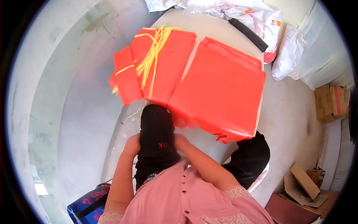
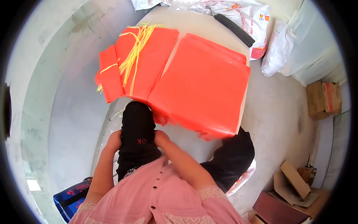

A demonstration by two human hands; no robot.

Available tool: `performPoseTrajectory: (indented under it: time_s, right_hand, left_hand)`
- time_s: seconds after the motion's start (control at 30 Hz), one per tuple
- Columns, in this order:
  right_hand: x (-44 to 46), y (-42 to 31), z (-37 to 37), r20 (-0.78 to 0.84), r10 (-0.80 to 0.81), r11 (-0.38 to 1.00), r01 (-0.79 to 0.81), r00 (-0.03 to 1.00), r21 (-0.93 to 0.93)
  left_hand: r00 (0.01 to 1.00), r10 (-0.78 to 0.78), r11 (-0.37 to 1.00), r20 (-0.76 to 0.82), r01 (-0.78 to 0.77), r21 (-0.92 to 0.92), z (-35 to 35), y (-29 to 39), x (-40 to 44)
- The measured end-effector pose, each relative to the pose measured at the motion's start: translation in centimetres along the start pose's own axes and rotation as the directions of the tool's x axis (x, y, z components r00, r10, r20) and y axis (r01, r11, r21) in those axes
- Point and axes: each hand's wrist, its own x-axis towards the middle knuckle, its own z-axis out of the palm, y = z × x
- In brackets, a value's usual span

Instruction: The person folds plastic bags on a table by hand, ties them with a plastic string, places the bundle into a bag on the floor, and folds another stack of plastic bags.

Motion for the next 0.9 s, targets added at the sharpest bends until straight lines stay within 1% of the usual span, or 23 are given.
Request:
performPoseTrajectory:
  time_s: [0.07, 0.13, 0.2, 0.27, 0.3, 0.37, 0.4, 0.47, 0.57, 0.67, 0.7, 0.77, 0.8, 0.87, 0.9]
  right_hand:
    - [0.3, 0.7, 0.5, 0.066, -0.002, 1.0, 0.002, 0.998, 0.014]
    - [0.2, 0.5, 0.3, 0.198, 0.029, 0.994, -0.049, 0.98, 0.097]
    - [-0.1, 0.7, 0.4, 0.305, 0.044, 0.988, -0.087, 0.951, 0.129]
    - [-0.7, 1.0, 1.1, 0.389, 0.047, 0.988, -0.1, 0.92, 0.116]
    - [-1.1, 1.4, 1.7, 0.418, 0.099, 0.98, -0.162, 0.903, 0.119]
    - [-1.5, 1.8, 2.6, 0.47, 0.194, 0.952, -0.281, 0.861, 0.122]
    - [-2.0, 1.7, 2.5, 0.476, 0.182, 0.957, -0.266, 0.861, 0.117]
    - [-3.5, 1.2, 1.2, 0.491, 0.156, 0.967, -0.235, 0.857, 0.102]
    - [-6.2, -1.7, -2.7, 0.466, 0.092, 0.992, -0.042, 0.88, -0.116]
    - [-9.0, -4.6, -6.6, 0.375, 0.161, 0.987, -0.154, 0.913, -0.048]
    - [-9.5, -4.9, -6.8, 0.326, 0.135, 0.991, -0.122, 0.936, -0.059]
    - [-10.1, -4.9, -6.9, 0.226, 0.08, 0.995, -0.063, 0.971, -0.083]
    - [-10.2, -4.5, -6.4, 0.132, 0.03, 0.998, -0.022, 0.991, -0.063]
    - [-10.4, -3.4, -5.2, -0.055, -0.065, 0.998, 0.063, 0.996, -0.032]
    - [-10.8, -3.5, -5.3, -0.088, -0.12, 0.993, 0.121, 0.989, 0.003]
  left_hand:
    - [1.0, -0.018, 0.999, 0.023, 0.017, 0.029, 0.7, -1.1, 0.7]
    - [0.998, -0.038, 0.996, 0.058, 0.034, 0.081, 1.5, -2.4, 1.6]
    - [0.992, -0.067, 0.987, 0.109, 0.05, 0.155, 1.8, -2.9, 2.1]
    - [0.951, -0.209, 0.911, 0.227, 0.105, 0.399, 1.5, -2.7, 2.5]
    - [0.919, -0.285, 0.85, 0.271, 0.112, 0.515, 1.3, -2.3, 2.5]
    - [0.889, -0.306, 0.796, 0.341, 0.042, 0.604, 1.9, -3.9, 2.6]
    - [0.87, -0.319, 0.763, 0.377, 0.0, 0.646, 2.1, -4.4, 2.5]
    - [0.853, -0.337, 0.749, 0.399, -0.014, 0.662, 1.2, -3.5, 1.6]
    - [0.851, -0.344, 0.758, 0.396, 0.003, 0.652, -1.0, -0.5, -0.4]
    - [0.883, -0.308, 0.8, 0.355, 0.038, 0.599, -2.5, 2.0, -2.0]
    - [0.896, -0.29, 0.816, 0.336, 0.048, 0.576, -2.6, 2.3, -2.1]
    - [0.945, -0.161, 0.848, 0.285, -0.016, 0.53, -2.7, 1.8, -2.1]
    - [0.962, -0.096, 0.86, 0.257, -0.05, 0.508, -2.9, 2.1, -2.1]
    - [0.98, -0.004, 0.962, 0.197, -0.05, 0.27, -4.1, 2.8, -2.8]
    - [0.988, 0.033, 0.988, 0.154, -0.055, 0.143, -5.4, 3.7, -3.2]
